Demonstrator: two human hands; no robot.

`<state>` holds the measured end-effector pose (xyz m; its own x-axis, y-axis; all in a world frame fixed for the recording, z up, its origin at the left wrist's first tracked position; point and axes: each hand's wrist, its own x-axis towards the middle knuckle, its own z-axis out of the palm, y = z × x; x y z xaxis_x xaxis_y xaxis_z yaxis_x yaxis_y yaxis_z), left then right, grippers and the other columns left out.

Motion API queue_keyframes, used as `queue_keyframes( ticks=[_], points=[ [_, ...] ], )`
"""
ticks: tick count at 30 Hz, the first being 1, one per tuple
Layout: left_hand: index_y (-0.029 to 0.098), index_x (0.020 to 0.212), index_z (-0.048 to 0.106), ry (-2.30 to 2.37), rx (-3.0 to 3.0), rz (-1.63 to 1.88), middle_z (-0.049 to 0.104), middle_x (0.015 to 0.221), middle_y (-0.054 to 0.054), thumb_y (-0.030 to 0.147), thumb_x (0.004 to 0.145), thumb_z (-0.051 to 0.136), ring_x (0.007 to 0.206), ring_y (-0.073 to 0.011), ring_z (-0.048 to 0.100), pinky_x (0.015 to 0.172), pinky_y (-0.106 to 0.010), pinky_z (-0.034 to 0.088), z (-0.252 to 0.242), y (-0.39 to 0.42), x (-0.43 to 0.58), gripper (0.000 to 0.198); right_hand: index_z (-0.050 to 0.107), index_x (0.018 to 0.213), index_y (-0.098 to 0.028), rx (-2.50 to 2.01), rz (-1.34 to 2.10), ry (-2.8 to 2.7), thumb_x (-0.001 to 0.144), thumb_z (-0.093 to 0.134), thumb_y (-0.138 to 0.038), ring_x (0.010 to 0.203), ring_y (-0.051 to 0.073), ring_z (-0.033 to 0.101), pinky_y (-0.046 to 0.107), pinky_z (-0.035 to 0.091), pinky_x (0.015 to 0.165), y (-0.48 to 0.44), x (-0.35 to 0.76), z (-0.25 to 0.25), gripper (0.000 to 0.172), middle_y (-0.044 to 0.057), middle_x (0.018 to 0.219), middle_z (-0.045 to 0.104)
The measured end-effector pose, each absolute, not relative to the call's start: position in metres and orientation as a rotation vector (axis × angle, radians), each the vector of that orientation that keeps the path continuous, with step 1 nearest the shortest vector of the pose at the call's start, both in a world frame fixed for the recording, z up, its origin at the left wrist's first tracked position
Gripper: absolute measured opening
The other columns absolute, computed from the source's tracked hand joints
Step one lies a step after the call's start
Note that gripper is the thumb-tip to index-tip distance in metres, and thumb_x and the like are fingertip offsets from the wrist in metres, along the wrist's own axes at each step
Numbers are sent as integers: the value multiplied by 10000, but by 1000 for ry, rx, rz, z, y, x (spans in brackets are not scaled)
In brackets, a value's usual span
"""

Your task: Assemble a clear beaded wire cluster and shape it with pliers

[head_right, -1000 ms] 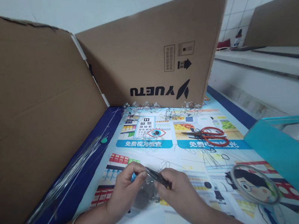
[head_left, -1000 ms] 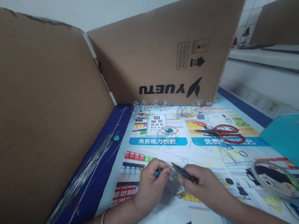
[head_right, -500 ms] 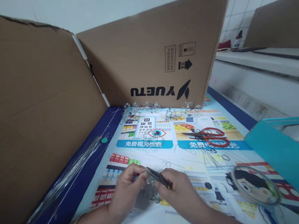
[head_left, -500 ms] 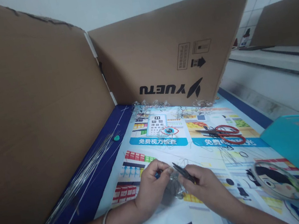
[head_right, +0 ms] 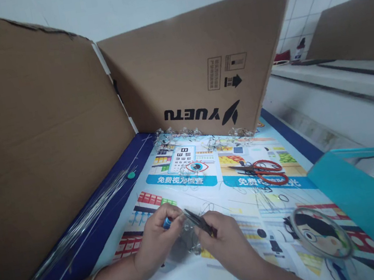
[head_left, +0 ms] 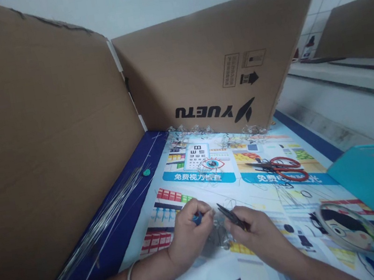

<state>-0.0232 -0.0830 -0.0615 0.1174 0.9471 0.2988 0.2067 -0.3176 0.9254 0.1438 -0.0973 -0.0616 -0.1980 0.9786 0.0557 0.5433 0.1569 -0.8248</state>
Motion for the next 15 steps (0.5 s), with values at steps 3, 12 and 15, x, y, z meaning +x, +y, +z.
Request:
queue_keyframes(
  ticks=[3, 12, 15],
  points=[
    [182, 635, 482, 1158, 1744, 1273, 544, 664, -1, 132, 770, 504, 656, -136, 515, 638, -241, 411, -61, -86, -27, 145, 345, 553, -214, -1451, 907, -1826, 750, 473, -314, 524, 111, 368, 221, 285, 478, -97, 144, -61, 255, -46, 540, 364],
    [184, 622, 461, 1239, 1998, 1258, 543, 644, -8, 99, 765, 485, 665, -151, 509, 641, -264, 394, -58, -88, -27, 168, 354, 561, -216, -1446, 922, -1818, 751, 467, -329, 543, 122, 380, 227, 297, 495, -97, 143, -61, 248, -42, 555, 369],
    [184, 608, 451, 1252, 2035, 1253, 539, 627, -6, 68, 741, 477, 650, -150, 503, 629, -264, 386, -57, -87, -26, 178, 363, 561, -215, -1454, 912, -1821, 751, 465, -319, 544, 122, 384, 227, 301, 496, -97, 144, -61, 239, -41, 556, 375]
  ],
)
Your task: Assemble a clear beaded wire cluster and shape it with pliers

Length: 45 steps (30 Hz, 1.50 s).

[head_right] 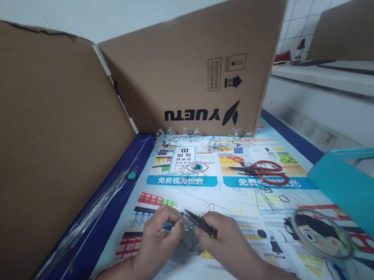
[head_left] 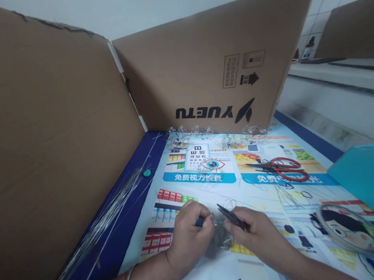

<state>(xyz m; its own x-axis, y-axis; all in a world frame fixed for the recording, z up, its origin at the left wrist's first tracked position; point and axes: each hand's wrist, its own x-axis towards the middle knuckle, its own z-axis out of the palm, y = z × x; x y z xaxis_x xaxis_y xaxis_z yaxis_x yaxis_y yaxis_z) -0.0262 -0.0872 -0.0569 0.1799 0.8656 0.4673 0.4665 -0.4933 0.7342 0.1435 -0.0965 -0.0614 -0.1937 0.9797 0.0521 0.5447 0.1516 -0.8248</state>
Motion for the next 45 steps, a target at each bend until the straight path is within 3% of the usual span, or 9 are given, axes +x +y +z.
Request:
queue_keyframes(
  ticks=[9, 32, 39, 45],
  points=[
    [183, 613, 458, 1229, 2160, 1237, 524, 615, -4, 29, 684, 467, 636, -152, 482, 611, -267, 368, -59, -86, -27, 170, 382, 562, -211, -1445, 873, -1842, 754, 472, -307, 539, 117, 397, 222, 310, 496, -97, 143, -62, 232, -45, 551, 396],
    [179, 595, 463, 1205, 2195, 1050, 509, 603, 11, 62, 689, 460, 606, -133, 470, 565, -232, 354, -41, -84, -28, 150, 354, 565, -215, -1447, 891, -1859, 734, 448, -312, 553, 126, 385, 240, 286, 511, -96, 143, -61, 216, -40, 562, 388],
    [169, 641, 478, 1128, 2085, 997, 570, 696, -7, 77, 727, 473, 691, -140, 518, 648, -244, 394, -32, -86, -31, 126, 403, 586, -208, -1433, 931, -1862, 745, 441, -327, 561, 127, 395, 241, 297, 519, -96, 144, -63, 202, -35, 577, 406],
    [165, 683, 521, 1146, 2015, 901, 550, 656, 13, 124, 783, 469, 634, -125, 502, 604, -230, 394, -34, -85, -34, 120, 404, 585, -207, -1447, 918, -1847, 754, 445, -325, 566, 126, 404, 236, 304, 519, -97, 144, -62, 210, -37, 579, 402]
  ],
)
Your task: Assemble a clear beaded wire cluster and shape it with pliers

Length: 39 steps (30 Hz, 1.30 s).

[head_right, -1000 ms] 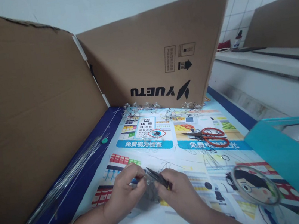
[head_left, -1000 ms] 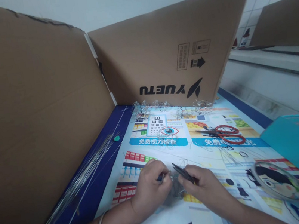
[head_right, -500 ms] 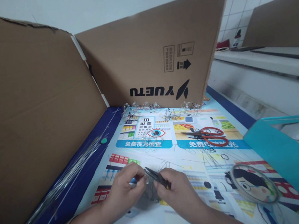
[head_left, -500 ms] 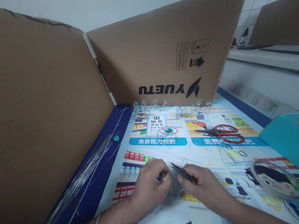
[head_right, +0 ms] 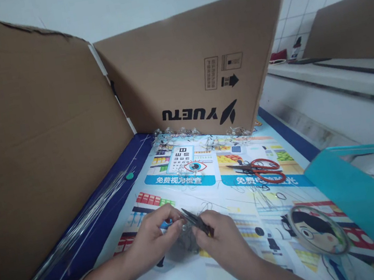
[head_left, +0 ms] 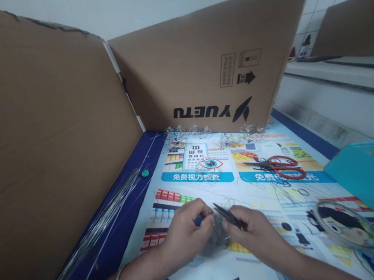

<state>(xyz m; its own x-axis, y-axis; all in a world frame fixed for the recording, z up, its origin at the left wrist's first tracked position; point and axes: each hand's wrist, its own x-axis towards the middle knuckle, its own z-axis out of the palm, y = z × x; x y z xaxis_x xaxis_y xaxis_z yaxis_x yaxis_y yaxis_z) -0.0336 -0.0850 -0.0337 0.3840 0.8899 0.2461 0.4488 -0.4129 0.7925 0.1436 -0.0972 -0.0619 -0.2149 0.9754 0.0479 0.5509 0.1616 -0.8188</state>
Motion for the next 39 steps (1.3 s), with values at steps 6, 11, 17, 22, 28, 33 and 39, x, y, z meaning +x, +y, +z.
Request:
queue_keyframes(
  ticks=[6, 11, 17, 22, 28, 33, 39],
  points=[
    [158, 696, 527, 1186, 2051, 896, 545, 655, 11, 149, 806, 474, 627, -125, 500, 594, -230, 392, -33, -85, -35, 122, 390, 575, -207, -1431, 787, -1949, 795, 467, -329, 554, 122, 433, 231, 308, 511, -97, 147, -60, 263, -40, 574, 423],
    [152, 694, 541, 1188, 2109, 927, 561, 653, -1, 150, 810, 483, 640, -135, 511, 598, -237, 390, -32, -86, -36, 129, 556, 722, -193, -1326, 498, -2123, 841, 493, -296, 657, 149, 500, 254, 359, 603, -98, 161, -60, 169, 0, 683, 531],
    [152, 693, 542, 1198, 2194, 946, 577, 660, -9, 149, 812, 498, 650, -142, 522, 612, -248, 390, -31, -87, -35, 128, 608, 803, -211, -1225, 45, -2291, 770, 553, -172, 721, 186, 483, 302, 326, 673, -101, 177, -50, 75, 15, 730, 582],
    [153, 698, 544, 1170, 2270, 973, 582, 667, -14, 137, 814, 495, 651, -145, 526, 618, -256, 390, -32, -88, -35, 127, 582, 660, -219, -1292, -365, -2442, 674, 636, -142, 636, 195, 445, 318, 256, 609, -101, 174, -38, 95, 6, 630, 551],
    [154, 707, 539, 1124, 2327, 996, 582, 670, -15, 129, 816, 494, 653, -144, 525, 617, -258, 388, -34, -88, -35, 121, 566, 635, -218, -1311, -575, -2520, 629, 657, -88, 615, 206, 431, 332, 213, 590, -100, 169, -34, 159, 9, 614, 547],
    [157, 727, 535, 1106, 2367, 1005, 586, 681, -20, 137, 837, 473, 658, -147, 526, 617, -261, 391, -35, -89, -36, 128, 555, 629, -205, -1281, -679, -2516, 620, 637, -56, 606, 202, 428, 332, 199, 576, -102, 166, -29, 170, 15, 606, 539],
    [166, 777, 521, 1148, 2387, 884, 588, 700, -29, 169, 865, 417, 659, -158, 530, 605, -268, 399, -34, -91, -38, 136, 544, 634, -200, -1290, -679, -2549, 650, 611, -58, 614, 198, 441, 337, 209, 585, -105, 165, -25, 157, 17, 614, 541]
  ],
)
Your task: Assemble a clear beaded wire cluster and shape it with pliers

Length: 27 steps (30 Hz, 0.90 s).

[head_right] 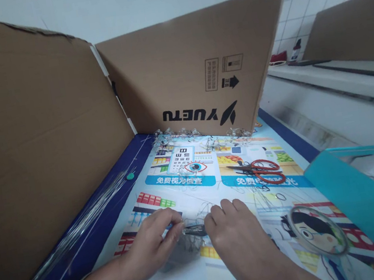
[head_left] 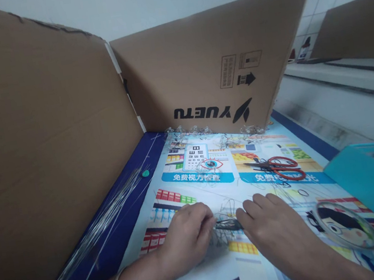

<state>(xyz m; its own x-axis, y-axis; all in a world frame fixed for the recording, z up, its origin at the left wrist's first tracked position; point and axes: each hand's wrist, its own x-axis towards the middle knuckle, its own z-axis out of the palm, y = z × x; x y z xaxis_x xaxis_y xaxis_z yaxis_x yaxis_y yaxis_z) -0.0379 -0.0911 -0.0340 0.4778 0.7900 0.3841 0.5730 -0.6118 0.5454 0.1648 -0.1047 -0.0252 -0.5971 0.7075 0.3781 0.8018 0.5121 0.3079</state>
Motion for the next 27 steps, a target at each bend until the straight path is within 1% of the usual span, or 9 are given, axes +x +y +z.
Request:
queue_keyframes(
  ticks=[10, 18, 27],
  points=[
    [165, 772, 514, 1229, 2401, 776, 598, 718, -47, 167, 866, 396, 676, -175, 538, 609, -280, 412, -30, -94, -35, 151, 552, 624, -202, -1270, -717, -2553, 612, 647, -60, 603, 199, 443, 337, 206, 573, -104, 164, -23, 171, 14, 606, 546],
    [165, 757, 519, 1207, 2447, 795, 601, 698, -46, 150, 851, 399, 657, -170, 536, 587, -271, 408, -30, -94, -34, 153, 522, 627, -195, -1242, -690, -2560, 659, 581, -34, 598, 182, 453, 337, 204, 573, -103, 165, -25, 175, 9, 604, 542],
    [169, 745, 503, 1175, 2468, 846, 588, 670, -44, 147, 851, 376, 631, -165, 523, 576, -277, 404, -34, -95, -35, 167, 514, 611, -195, -1263, -623, -2573, 659, 589, -38, 589, 165, 460, 339, 214, 572, -105, 167, -28, 180, 0, 598, 542]
  ],
)
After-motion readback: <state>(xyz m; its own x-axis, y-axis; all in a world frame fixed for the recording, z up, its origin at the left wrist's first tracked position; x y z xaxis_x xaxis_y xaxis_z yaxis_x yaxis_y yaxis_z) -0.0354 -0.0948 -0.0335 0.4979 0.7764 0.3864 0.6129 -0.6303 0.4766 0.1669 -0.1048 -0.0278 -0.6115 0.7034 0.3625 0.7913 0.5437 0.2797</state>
